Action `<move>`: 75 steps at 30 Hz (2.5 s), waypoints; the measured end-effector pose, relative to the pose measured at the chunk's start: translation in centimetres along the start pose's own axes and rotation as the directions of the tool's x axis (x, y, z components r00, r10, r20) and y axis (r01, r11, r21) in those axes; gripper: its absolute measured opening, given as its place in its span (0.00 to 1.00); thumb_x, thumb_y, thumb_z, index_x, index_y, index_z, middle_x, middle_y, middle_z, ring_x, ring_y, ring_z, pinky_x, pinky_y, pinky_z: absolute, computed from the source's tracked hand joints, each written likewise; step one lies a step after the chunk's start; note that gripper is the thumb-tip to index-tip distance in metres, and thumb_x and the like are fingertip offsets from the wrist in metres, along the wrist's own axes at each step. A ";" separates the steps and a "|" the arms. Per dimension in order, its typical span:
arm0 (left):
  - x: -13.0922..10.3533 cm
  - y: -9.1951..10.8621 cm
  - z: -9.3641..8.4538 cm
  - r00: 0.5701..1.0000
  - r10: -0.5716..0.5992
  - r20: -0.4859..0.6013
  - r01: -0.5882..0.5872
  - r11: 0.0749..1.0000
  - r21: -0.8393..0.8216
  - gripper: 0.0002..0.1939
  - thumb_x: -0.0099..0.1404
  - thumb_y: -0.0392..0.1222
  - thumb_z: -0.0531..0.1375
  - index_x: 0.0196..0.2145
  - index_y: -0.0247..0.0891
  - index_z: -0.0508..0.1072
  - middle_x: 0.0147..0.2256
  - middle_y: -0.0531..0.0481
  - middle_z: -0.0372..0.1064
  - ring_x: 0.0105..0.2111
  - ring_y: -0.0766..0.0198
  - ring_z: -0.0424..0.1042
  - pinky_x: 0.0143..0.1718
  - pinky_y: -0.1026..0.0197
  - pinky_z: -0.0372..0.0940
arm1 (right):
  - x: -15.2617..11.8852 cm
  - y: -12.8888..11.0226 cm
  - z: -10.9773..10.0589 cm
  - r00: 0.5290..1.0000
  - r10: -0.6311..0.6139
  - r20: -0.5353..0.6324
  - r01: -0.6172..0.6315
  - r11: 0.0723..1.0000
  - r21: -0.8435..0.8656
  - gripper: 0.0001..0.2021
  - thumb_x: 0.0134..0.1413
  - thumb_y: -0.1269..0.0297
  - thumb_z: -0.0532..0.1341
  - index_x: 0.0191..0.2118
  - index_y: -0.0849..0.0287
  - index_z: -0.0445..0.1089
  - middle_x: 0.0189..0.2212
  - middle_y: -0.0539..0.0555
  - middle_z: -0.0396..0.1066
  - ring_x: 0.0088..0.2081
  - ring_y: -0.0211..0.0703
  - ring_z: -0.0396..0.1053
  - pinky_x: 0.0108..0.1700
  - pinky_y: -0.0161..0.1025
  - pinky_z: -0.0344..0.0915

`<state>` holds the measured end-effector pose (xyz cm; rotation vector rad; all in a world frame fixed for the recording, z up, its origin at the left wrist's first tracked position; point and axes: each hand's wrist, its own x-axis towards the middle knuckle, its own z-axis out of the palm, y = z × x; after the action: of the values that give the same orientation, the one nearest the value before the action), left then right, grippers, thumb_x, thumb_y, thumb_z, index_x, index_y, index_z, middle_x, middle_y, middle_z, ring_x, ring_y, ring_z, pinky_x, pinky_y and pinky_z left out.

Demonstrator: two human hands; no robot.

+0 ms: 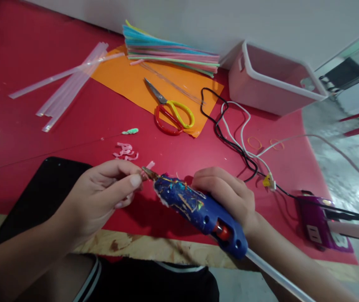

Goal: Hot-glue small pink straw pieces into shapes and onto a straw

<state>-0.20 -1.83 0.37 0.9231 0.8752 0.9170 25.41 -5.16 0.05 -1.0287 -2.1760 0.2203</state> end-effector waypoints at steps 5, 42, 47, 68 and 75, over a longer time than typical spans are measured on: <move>0.0 0.0 0.1 1.000 -0.008 -0.011 0.008 1.000 -0.020 0.07 0.63 0.33 0.65 0.28 0.40 0.78 0.24 0.57 0.72 0.18 0.76 0.59 0.19 0.71 0.56 | 0.0 0.2 0.0 1.000 0.025 -0.017 -0.024 1.000 0.012 0.11 0.58 0.63 0.62 0.46 0.58 0.71 0.37 0.59 0.75 0.36 0.49 0.75 0.36 0.45 0.75; -0.2 -0.3 -0.4 0.999 -0.012 0.033 0.016 0.992 -0.127 0.08 0.66 0.33 0.65 0.29 0.39 0.79 0.26 0.58 0.74 0.21 0.79 0.64 0.23 0.77 0.59 | 0.5 0.5 -0.1 0.998 -0.047 0.034 0.048 0.998 -0.031 0.11 0.59 0.64 0.61 0.46 0.60 0.69 0.37 0.59 0.73 0.38 0.46 0.74 0.38 0.42 0.74; -0.3 -0.1 -0.2 1.000 0.003 0.030 -0.001 0.996 -0.091 0.07 0.66 0.32 0.65 0.29 0.40 0.79 0.26 0.58 0.74 0.21 0.79 0.63 0.23 0.76 0.59 | 0.8 0.6 0.0 0.998 -0.061 0.016 0.062 0.995 -0.075 0.11 0.57 0.67 0.61 0.46 0.59 0.70 0.35 0.58 0.74 0.37 0.46 0.74 0.37 0.42 0.74; -0.4 0.0 0.1 0.994 0.100 0.040 -0.104 0.988 0.118 0.07 0.66 0.31 0.63 0.31 0.39 0.76 0.27 0.60 0.73 0.21 0.77 0.64 0.23 0.75 0.61 | 1.3 1.0 0.4 0.970 0.130 0.207 -0.094 0.980 -0.172 0.20 0.51 0.67 0.61 0.51 0.59 0.64 0.39 0.59 0.71 0.39 0.51 0.72 0.38 0.47 0.72; -0.8 -0.2 -0.1 0.913 0.350 0.209 -0.408 0.773 0.486 0.05 0.69 0.34 0.60 0.35 0.39 0.76 0.31 0.52 0.75 0.30 0.67 0.73 0.30 0.65 0.66 | 1.2 1.0 0.4 0.942 0.168 0.290 -0.103 0.969 -0.226 0.25 0.45 0.75 0.56 0.52 0.58 0.69 0.50 0.62 0.69 0.50 0.57 0.69 0.53 0.59 0.68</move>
<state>-0.50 -2.62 0.37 1.6588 0.8753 0.9769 25.26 -3.53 0.01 -1.3422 -2.4490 0.2330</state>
